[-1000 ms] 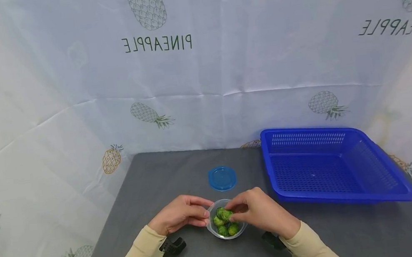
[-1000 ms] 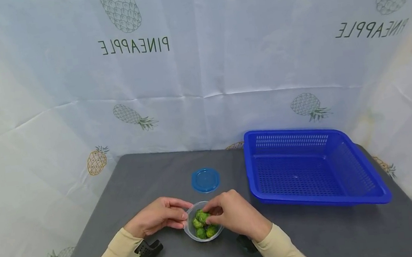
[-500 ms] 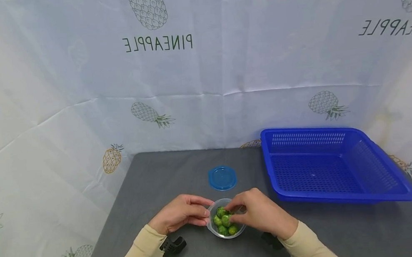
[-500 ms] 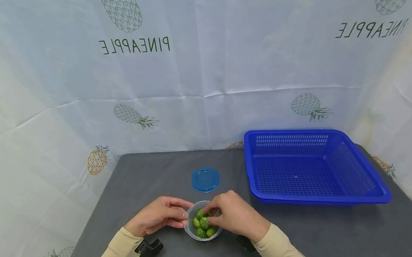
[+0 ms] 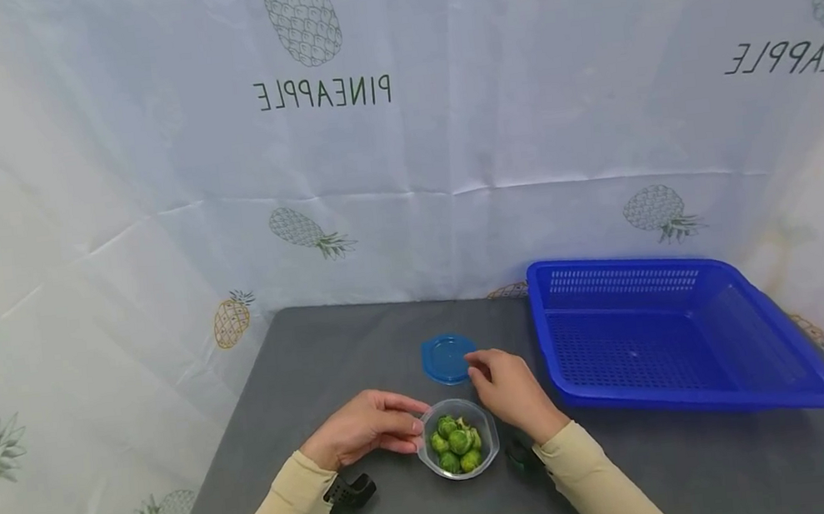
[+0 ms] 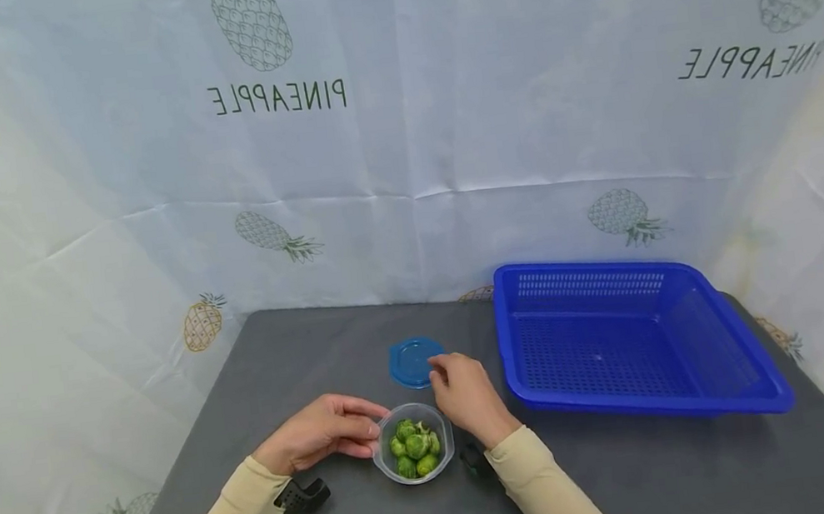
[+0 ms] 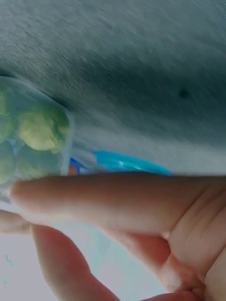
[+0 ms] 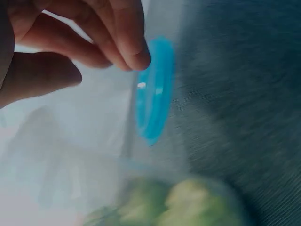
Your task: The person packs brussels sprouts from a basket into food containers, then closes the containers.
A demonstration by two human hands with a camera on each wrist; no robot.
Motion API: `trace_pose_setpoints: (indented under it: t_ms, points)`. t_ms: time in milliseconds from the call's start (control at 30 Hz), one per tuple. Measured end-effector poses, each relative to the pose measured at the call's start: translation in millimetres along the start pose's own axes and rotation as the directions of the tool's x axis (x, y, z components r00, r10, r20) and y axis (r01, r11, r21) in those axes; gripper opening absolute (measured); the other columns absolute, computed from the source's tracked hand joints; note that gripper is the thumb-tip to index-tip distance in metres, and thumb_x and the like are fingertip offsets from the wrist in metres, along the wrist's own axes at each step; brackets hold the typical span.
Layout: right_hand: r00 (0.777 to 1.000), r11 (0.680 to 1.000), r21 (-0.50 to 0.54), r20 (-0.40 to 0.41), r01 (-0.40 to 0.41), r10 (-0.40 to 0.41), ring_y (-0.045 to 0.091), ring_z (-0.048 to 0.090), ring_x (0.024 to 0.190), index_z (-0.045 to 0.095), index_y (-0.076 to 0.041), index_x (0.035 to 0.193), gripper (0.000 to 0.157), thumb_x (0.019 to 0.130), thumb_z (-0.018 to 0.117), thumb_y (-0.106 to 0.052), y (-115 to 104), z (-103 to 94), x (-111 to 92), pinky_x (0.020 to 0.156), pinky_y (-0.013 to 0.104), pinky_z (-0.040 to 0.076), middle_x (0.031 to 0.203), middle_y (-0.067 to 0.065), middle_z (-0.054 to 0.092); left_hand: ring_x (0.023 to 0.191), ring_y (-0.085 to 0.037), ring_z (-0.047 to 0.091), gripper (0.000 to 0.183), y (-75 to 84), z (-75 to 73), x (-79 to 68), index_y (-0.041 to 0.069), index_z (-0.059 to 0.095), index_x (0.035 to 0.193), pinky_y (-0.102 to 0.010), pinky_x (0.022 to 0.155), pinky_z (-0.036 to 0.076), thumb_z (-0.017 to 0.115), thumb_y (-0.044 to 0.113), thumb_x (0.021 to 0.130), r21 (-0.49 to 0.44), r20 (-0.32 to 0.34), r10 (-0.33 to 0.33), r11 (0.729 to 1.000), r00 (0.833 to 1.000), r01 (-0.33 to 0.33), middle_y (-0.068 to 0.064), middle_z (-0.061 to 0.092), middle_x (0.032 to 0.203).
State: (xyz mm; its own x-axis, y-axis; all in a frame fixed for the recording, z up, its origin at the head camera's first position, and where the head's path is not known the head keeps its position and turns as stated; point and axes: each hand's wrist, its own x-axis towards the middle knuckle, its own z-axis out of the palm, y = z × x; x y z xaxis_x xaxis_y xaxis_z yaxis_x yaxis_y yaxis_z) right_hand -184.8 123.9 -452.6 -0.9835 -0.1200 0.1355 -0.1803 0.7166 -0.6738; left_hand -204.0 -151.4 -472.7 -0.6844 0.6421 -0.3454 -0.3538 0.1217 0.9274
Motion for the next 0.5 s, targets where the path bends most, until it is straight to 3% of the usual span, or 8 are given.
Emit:
trace_pose_setpoints:
  t_ms: [133, 233, 333, 500]
  points:
    - [0.999, 0.998, -0.017, 0.013, -0.053, 0.053, 0.024, 0.070, 0.092, 0.072, 0.006, 0.135, 0.033, 0.108, 0.060, -0.008, 12.4, 4.3, 8.8, 0.075, 0.041, 0.060, 0.119, 0.021, 0.076, 0.094, -0.017, 0.080, 0.046, 10.4, -8.4, 4.9, -0.009, 0.067, 0.140, -0.034, 0.089, 0.069, 0.072, 0.020, 0.105, 0.085, -0.077, 0.020, 0.996, 0.997, -0.014, -0.019, 0.079, 0.115]
    - [0.995, 0.996, -0.006, 0.026, -0.094, 0.094, 0.022, 0.065, 0.083, 0.070, 0.009, 0.136, 0.035, 0.109, 0.056, -0.008, 20.6, 6.3, 19.3, 0.070, 0.038, 0.054, 0.116, 0.021, 0.076, 0.094, -0.016, 0.080, 0.044, 21.8, -20.5, 23.0, -0.012, 0.067, 0.138, -0.035, 0.092, 0.069, 0.068, 0.019, 0.107, 0.132, -0.188, 0.037, 0.991, 0.982, -0.012, -0.024, 0.077, 0.118]
    - [0.990, 0.991, -0.011, 0.029, -0.136, 0.137, 0.022, 0.065, 0.082, 0.070, 0.009, 0.137, 0.036, 0.109, 0.055, -0.008, 28.0, 10.5, 28.6, 0.071, 0.038, 0.055, 0.118, 0.022, 0.077, 0.092, -0.017, 0.080, 0.038, 30.3, -29.7, 48.5, -0.014, 0.068, 0.135, -0.036, 0.092, 0.069, 0.066, 0.014, 0.108, 0.100, -0.287, 0.010, 0.995, 0.958, 0.020, -0.026, 0.077, 0.117]
    - [0.985, 0.985, -0.037, 0.006, -0.171, 0.171, 0.025, 0.072, 0.095, 0.074, 0.004, 0.133, 0.035, 0.107, 0.058, -0.010, 33.7, 15.8, 40.3, 0.073, 0.036, 0.058, 0.129, 0.021, 0.076, 0.093, -0.021, 0.081, 0.035, 43.2, -31.9, 76.1, -0.014, 0.068, 0.133, -0.034, 0.091, 0.069, 0.062, 0.009, 0.108, -0.018, -0.352, -0.081, 0.997, 0.932, 0.080, -0.028, 0.077, 0.119]
